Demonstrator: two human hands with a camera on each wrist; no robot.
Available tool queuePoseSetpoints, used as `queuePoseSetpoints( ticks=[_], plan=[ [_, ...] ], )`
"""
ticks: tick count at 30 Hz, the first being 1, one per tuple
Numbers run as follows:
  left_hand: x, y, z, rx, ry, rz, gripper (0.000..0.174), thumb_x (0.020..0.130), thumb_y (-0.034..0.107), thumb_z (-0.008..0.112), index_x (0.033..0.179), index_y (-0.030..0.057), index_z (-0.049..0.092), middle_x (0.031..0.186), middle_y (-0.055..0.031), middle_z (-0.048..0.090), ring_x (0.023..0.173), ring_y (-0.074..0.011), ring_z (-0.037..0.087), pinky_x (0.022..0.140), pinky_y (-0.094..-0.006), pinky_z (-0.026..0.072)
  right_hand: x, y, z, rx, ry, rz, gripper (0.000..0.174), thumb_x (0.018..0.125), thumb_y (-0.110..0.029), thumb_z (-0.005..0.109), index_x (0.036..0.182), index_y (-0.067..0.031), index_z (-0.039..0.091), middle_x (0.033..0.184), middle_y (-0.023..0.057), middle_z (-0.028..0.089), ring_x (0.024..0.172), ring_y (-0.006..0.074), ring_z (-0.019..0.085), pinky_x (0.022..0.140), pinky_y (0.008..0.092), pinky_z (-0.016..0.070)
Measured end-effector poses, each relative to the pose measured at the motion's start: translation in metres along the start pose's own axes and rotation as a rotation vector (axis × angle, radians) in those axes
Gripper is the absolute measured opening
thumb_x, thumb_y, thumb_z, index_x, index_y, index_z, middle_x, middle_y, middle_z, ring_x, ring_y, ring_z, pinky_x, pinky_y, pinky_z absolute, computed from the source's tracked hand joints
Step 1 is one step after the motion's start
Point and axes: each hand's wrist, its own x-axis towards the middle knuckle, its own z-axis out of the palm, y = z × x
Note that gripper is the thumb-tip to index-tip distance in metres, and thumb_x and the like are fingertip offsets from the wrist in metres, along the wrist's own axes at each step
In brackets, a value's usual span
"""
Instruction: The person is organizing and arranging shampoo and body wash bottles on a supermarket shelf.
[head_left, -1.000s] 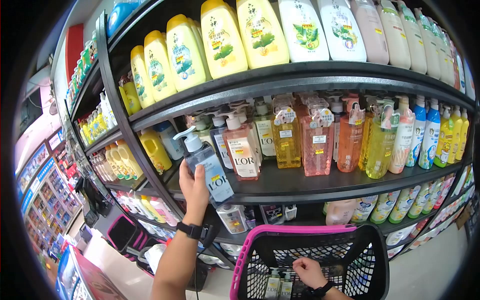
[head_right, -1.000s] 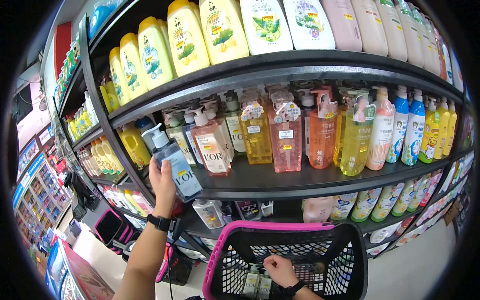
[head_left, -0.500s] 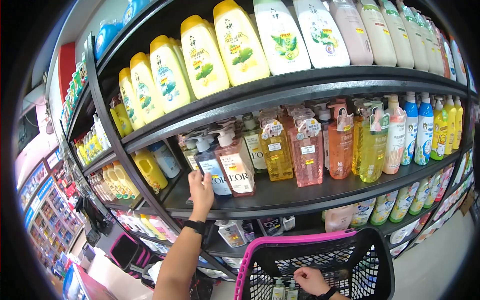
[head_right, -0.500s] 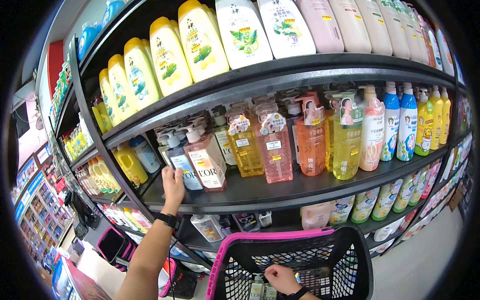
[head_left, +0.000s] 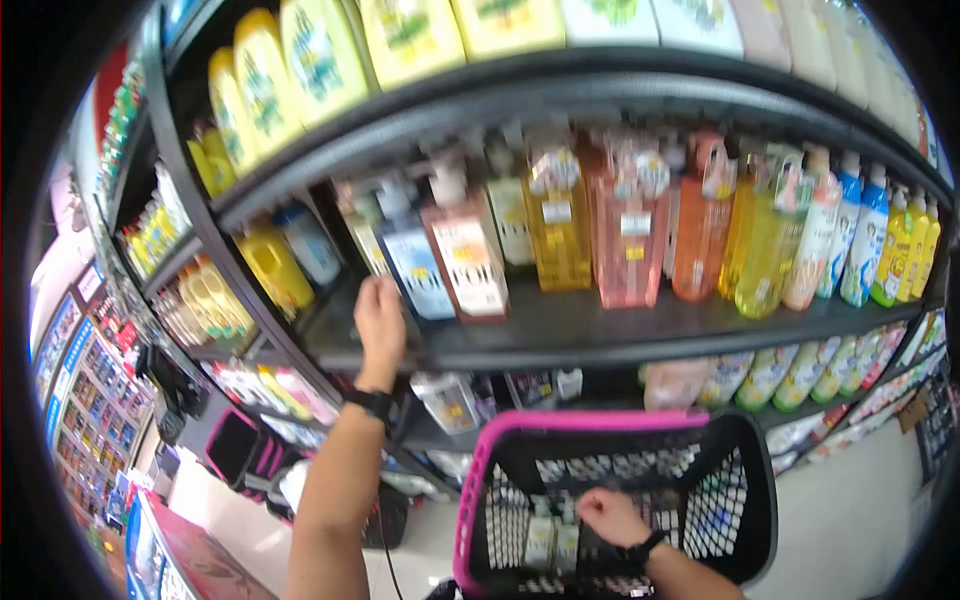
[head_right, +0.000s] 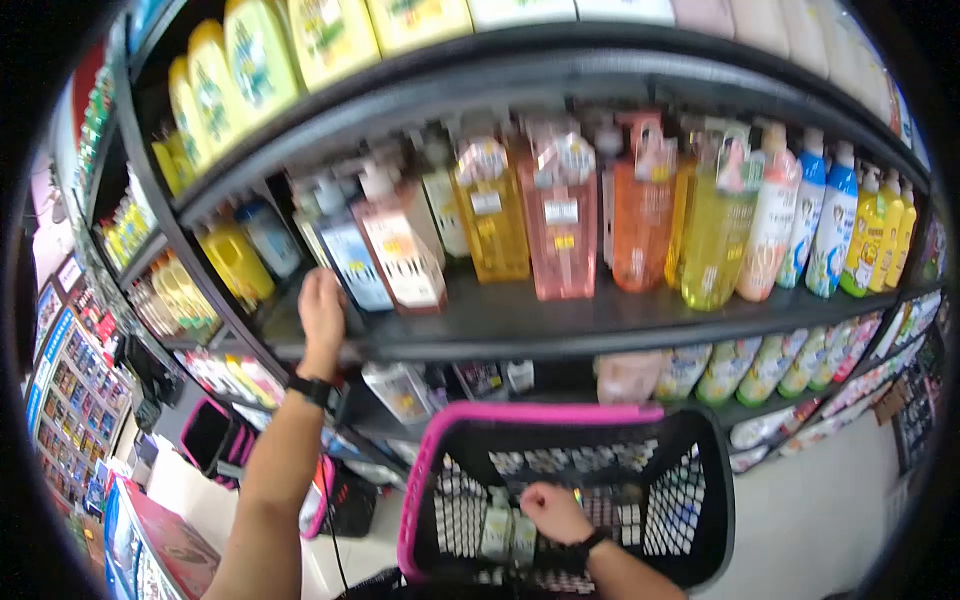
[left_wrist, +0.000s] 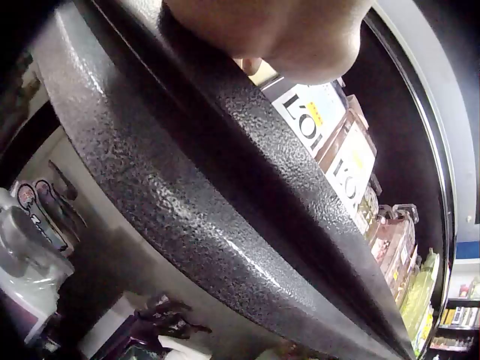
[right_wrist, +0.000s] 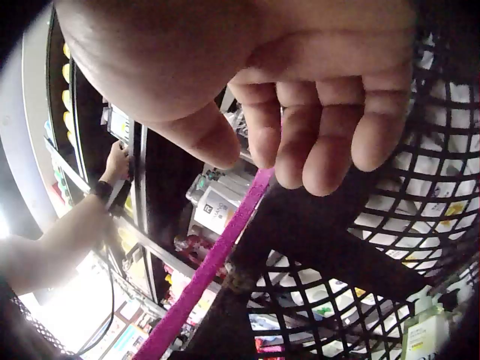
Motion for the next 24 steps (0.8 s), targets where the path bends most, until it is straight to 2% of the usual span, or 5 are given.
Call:
queuePoseSetpoints(
  ticks=[3,13,16,17,24],
  plan=[
    [-0.001,0.005,-0.005,0.011,-0.04,-0.015,0.034,0.096,0.024,0.052,0.071,0.0022,0.051,0.06,-0.0031,0.048,0.059,-0.0111,0.046,0.054,-0.0307,0.0405,0.002,0.015,0.005,-0.045,-0.024,0.052,0.017,0.087,-0.02,0.064,0.089,-0.0028,0.065,0.078,0.0092,0.066,0.074,0.0176,0.063,0.069,0.0322,0.0502],
    [-0.009,0.023,0.001,0.372,0.048,0.088,0.039,0.088,0.036,0.056,0.083,-0.0016,0.065,0.07,-0.021,0.062,0.065,-0.0314,0.059,0.067,-0.0386,0.0469,0.005,0.086,0.042,-0.367,-0.416,0.333,0.031,0.084,-0.032,0.063,0.1,-0.0061,0.069,0.097,0.0143,0.07,0.093,0.0313,0.066,0.081,0.0398,0.0514],
    [-0.003,0.006,-0.002,0.426,0.027,0.146,0.036,0.09,0.033,0.057,0.081,-0.0013,0.06,0.069,-0.0202,0.058,0.061,-0.0295,0.048,0.063,-0.0364,0.0449,0.002,0.133,0.062,-0.494,-0.581,0.285,0.031,0.083,-0.032,0.061,0.1,-0.0072,0.069,0.1,0.0151,0.069,0.095,0.0331,0.065,0.083,0.0429,0.0508],
    [-0.013,0.022,0.007,0.343,0.097,0.172,0.028,0.086,0.016,0.054,0.067,-0.0044,0.054,0.057,-0.0147,0.052,0.055,-0.0155,0.052,0.053,-0.035,0.0396,0.004,0.14,0.066,-0.548,-0.612,0.298,0.031,0.083,-0.032,0.061,0.101,-0.0072,0.069,0.101,0.0153,0.069,0.096,0.0336,0.065,0.084,0.0434,0.0507],
    [-0.019,0.03,0.011,0.314,0.146,0.262,0.029,0.084,0.018,0.052,0.066,-0.0057,0.055,0.053,-0.0181,0.051,0.051,-0.0239,0.055,0.054,-0.0397,0.0417,0.037,0.257,0.096,-0.658,-0.756,0.509,0.032,0.087,-0.032,0.06,0.108,-0.008,0.061,0.101,0.0169,0.066,0.096,0.0352,0.062,0.083,0.049,0.0487]
  ],
)
